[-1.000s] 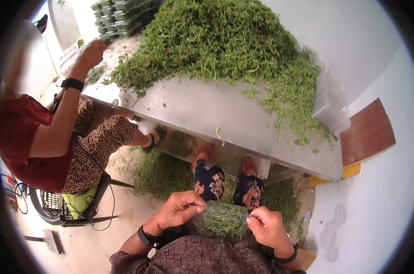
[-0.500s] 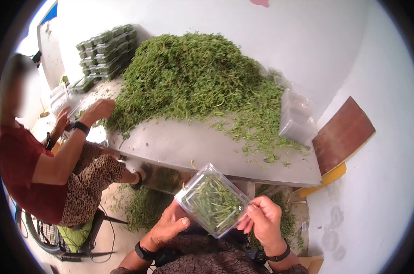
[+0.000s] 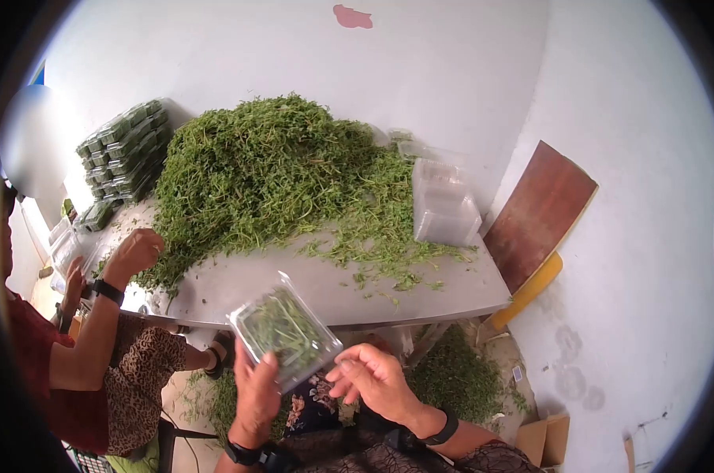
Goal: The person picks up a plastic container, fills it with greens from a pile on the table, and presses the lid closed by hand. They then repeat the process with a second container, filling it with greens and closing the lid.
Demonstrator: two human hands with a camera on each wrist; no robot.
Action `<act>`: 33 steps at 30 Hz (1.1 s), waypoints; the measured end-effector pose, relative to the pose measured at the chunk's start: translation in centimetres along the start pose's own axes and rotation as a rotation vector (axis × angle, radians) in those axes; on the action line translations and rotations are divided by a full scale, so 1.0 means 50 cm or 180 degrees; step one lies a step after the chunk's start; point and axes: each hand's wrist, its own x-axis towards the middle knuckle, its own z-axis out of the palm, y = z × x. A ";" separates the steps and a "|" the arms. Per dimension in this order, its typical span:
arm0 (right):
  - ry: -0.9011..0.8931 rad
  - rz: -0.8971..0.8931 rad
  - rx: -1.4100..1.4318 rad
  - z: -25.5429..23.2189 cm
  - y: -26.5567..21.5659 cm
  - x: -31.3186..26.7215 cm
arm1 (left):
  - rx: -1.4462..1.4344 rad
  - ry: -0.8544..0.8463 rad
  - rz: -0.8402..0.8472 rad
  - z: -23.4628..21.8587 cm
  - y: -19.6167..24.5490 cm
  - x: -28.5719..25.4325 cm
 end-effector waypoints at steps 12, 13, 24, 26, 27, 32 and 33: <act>0.0444 0.0123 -0.0742 -0.094 0.036 -0.045 | 0.1367 0.0914 0.0651 -0.193 0.015 0.258; 0.0476 0.0076 -0.0829 -0.101 0.044 -0.050 | 0.1709 0.1161 0.1061 -0.197 0.007 0.270; 0.2141 -0.2232 -0.4201 -0.232 -0.112 0.015 | 0.4151 -0.0171 0.3022 -0.045 -0.015 0.206; 0.2004 -0.2476 -0.4634 -0.268 -0.157 0.051 | 0.4112 -0.0358 0.2977 -0.025 -0.035 0.210; 0.2006 -0.2472 -0.4639 -0.284 -0.173 0.072 | 0.4082 -0.0572 0.2937 -0.019 -0.044 0.214; 0.1495 -0.2372 -0.5246 -0.368 -0.211 0.171 | 0.3997 -0.0816 0.2711 -0.008 -0.072 0.231; 0.1483 -0.2363 -0.5260 -0.379 -0.212 0.189 | 0.3956 -0.0785 0.2594 -0.006 -0.073 0.232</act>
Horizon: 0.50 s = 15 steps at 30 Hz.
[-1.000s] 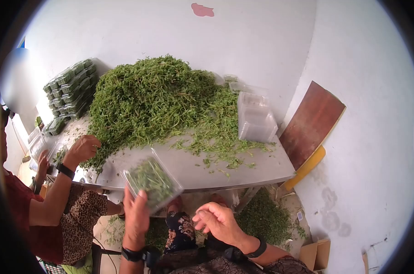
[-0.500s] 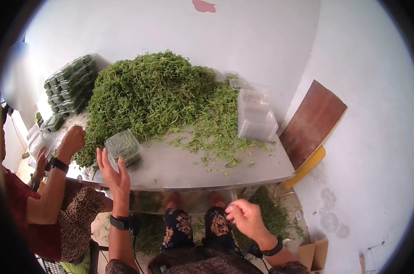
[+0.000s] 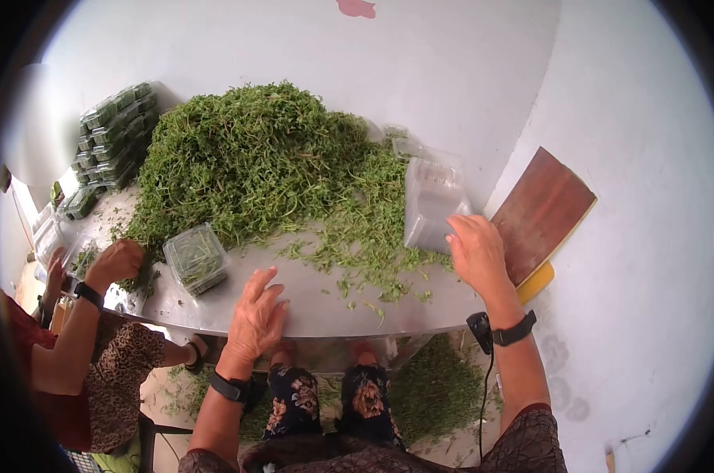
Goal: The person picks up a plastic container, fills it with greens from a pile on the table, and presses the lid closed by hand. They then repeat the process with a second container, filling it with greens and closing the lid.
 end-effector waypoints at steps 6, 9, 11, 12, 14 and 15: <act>-0.0575 0.0139 0.0188 0.070 0.048 0.050 | -0.0176 -0.0188 -0.0365 -0.006 0.001 0.007; -0.0835 0.0276 0.0217 0.086 0.054 0.059 | -0.0323 -0.0191 -0.0510 -0.008 0.001 0.008; -0.0880 0.0196 0.0192 0.091 0.055 0.063 | -0.0379 -0.0170 -0.0562 -0.007 0.001 0.007; -0.0888 0.0189 0.0189 0.094 0.057 0.065 | -0.0361 -0.0163 -0.0555 -0.007 0.000 0.007; -0.0960 0.0198 0.0210 0.098 0.063 0.066 | -0.0345 -0.0159 -0.0550 -0.006 -0.002 0.007; -0.0967 0.0201 0.0211 0.104 0.070 0.066 | -0.0367 -0.0169 -0.0578 -0.006 -0.002 0.007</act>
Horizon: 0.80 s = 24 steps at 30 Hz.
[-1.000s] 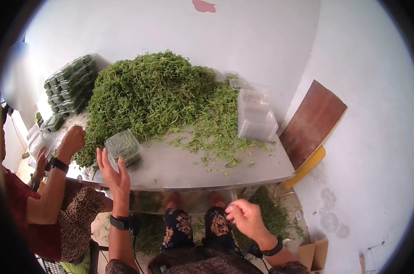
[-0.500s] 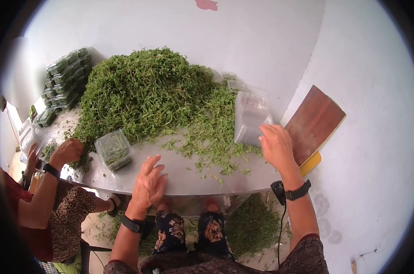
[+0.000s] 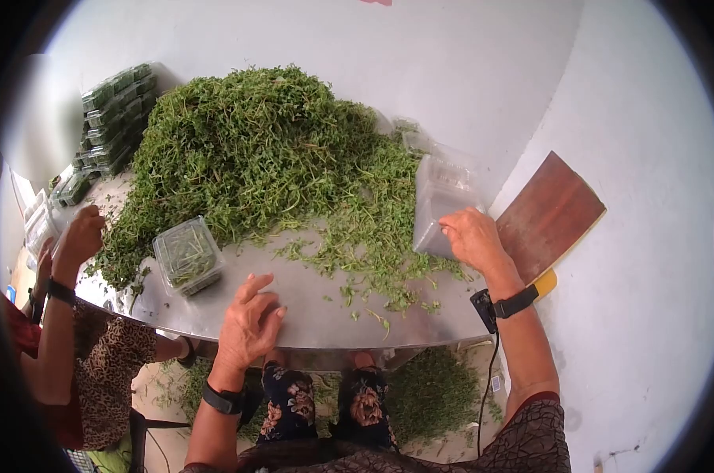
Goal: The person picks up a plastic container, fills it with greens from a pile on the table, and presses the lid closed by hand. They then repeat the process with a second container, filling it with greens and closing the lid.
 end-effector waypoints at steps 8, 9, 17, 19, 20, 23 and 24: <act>-0.0337 -0.0231 0.0246 -0.004 0.030 0.019 | -0.0089 0.0019 -0.0154 -0.002 0.002 0.001; -0.0336 -0.0230 0.0252 -0.006 0.033 0.022 | -0.0091 0.0027 -0.0140 -0.002 0.001 0.001; 0.0350 -0.0537 0.0037 -0.027 0.040 0.043 | -0.0123 0.0043 -0.0191 -0.004 0.000 0.001; 0.0481 -0.0572 -0.0096 -0.034 0.030 0.053 | -0.0135 -0.0003 -0.0225 -0.006 0.002 0.003; 0.0594 -0.0588 -0.0220 -0.038 0.027 0.058 | -0.0135 0.0023 -0.0210 -0.005 0.001 0.003; 0.0678 -0.0649 -0.0259 -0.037 0.032 0.069 | -0.0173 0.0012 -0.0291 -0.004 0.000 -0.001; 0.0695 -0.0664 -0.0268 -0.037 0.033 0.074 | -0.0183 -0.0011 -0.0302 -0.005 0.001 0.000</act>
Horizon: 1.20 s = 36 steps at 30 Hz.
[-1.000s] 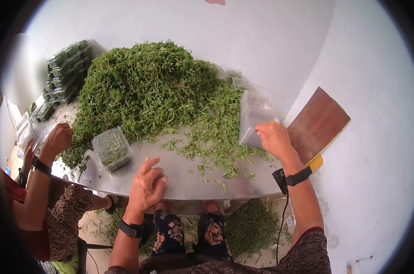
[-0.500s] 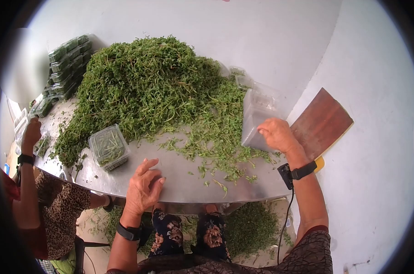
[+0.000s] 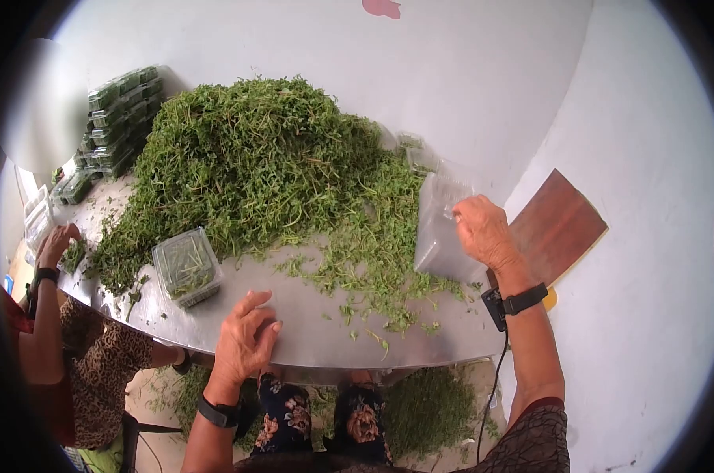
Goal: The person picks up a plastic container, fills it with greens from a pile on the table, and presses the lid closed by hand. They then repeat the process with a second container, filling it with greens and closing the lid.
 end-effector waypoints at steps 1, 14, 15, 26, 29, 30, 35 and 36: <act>-0.0058 -0.0035 0.0128 0.002 0.001 0.002 | -0.0008 -0.0031 -0.0016 -0.001 0.001 0.000; 0.1218 0.0180 -0.0704 0.005 0.071 0.063 | -0.0011 0.0042 -0.0158 -0.001 0.005 -0.002; 0.1224 0.0168 -0.0703 -0.004 0.073 0.075 | -0.0008 0.0023 -0.0162 -0.001 0.005 -0.003; 0.2110 -0.0717 -0.0504 -0.128 -0.159 0.069 | -0.0088 -0.0062 0.0014 0.004 -0.011 -0.004; 0.1671 -0.1172 -0.0451 -0.117 -0.255 0.005 | -0.0065 0.0004 -0.0020 0.009 -0.010 -0.005; 0.1622 -0.1260 -0.0338 -0.107 -0.283 -0.013 | -0.0034 0.0037 -0.0056 0.011 -0.010 -0.006; 0.1339 -0.1458 0.0290 -0.041 -0.384 -0.085 | -0.0055 0.0091 -0.0229 0.017 -0.016 -0.006; 0.1278 -0.1462 0.0436 -0.032 -0.398 -0.096 | -0.0137 0.0077 -0.0253 0.017 -0.018 -0.005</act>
